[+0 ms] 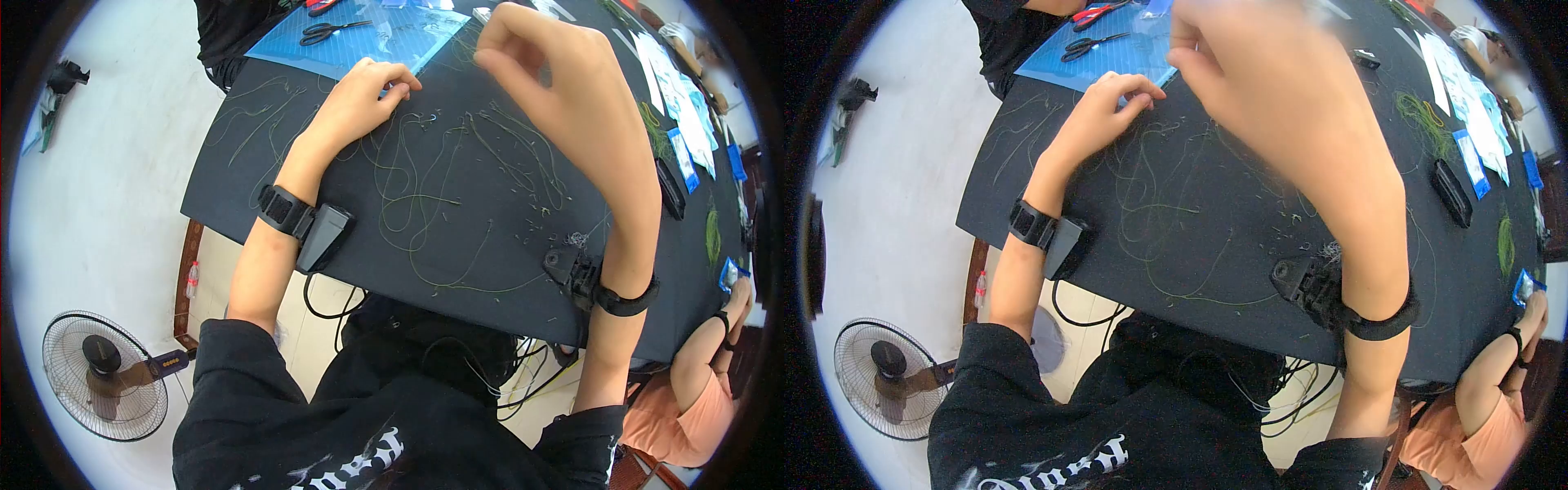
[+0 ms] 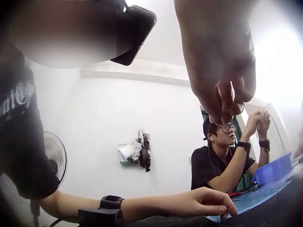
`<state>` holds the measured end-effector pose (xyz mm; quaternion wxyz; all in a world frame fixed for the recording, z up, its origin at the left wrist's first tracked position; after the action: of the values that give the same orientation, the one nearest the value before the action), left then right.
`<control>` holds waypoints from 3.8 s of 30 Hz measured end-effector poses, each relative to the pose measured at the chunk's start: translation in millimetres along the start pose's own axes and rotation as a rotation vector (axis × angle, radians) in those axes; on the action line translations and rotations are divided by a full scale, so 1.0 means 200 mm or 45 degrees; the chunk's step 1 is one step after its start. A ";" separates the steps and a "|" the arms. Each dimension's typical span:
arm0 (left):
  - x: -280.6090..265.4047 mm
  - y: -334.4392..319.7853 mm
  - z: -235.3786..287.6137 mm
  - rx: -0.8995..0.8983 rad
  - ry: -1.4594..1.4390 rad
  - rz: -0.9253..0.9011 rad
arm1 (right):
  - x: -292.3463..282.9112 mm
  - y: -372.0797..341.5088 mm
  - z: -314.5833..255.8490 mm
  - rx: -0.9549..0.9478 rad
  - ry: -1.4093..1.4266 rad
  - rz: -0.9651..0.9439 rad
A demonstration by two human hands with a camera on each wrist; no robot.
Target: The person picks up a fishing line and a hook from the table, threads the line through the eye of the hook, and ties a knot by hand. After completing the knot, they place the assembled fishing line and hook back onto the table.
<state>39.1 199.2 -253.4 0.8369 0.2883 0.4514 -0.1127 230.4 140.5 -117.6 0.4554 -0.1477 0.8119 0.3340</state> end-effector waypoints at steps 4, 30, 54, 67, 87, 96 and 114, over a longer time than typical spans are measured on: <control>-0.01 0.00 0.01 0.068 0.022 0.012 | -0.04 0.00 -0.06 0.108 0.086 0.031; -0.06 -0.01 0.03 -0.007 -0.318 -0.238 | 0.06 -0.14 0.04 -0.207 -0.211 -0.238; -0.02 0.02 0.02 0.005 -0.267 -0.187 | 0.02 -0.18 0.02 -0.256 -0.115 -0.357; 0.00 0.02 0.06 0.018 0.028 -0.231 | 0.12 -0.19 0.05 -0.275 -0.093 -0.450; -0.01 0.03 0.10 0.126 0.110 -0.070 | 0.09 -0.16 0.05 -0.115 -0.092 -0.755; 0.01 0.04 0.09 0.047 0.110 -0.171 | 0.10 -0.17 0.09 -0.129 -0.109 -0.737; 0.03 0.02 -0.05 -0.161 -0.123 0.049 | 0.13 -0.20 0.08 -0.144 -0.016 -0.717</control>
<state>37.3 209.2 -262.1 0.8763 0.2376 0.4112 -0.0815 249.3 123.0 -161.1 0.5264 -0.3902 0.7162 0.2402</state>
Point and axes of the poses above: each hand's wrist, its own y-axis towards the middle knuckle, its own x-axis out of the palm, z = x × y, the point moved 3 cm from there along y, towards the middle knuckle, and after that the axes turned 4 degrees about -z, right-handed, at the moved point
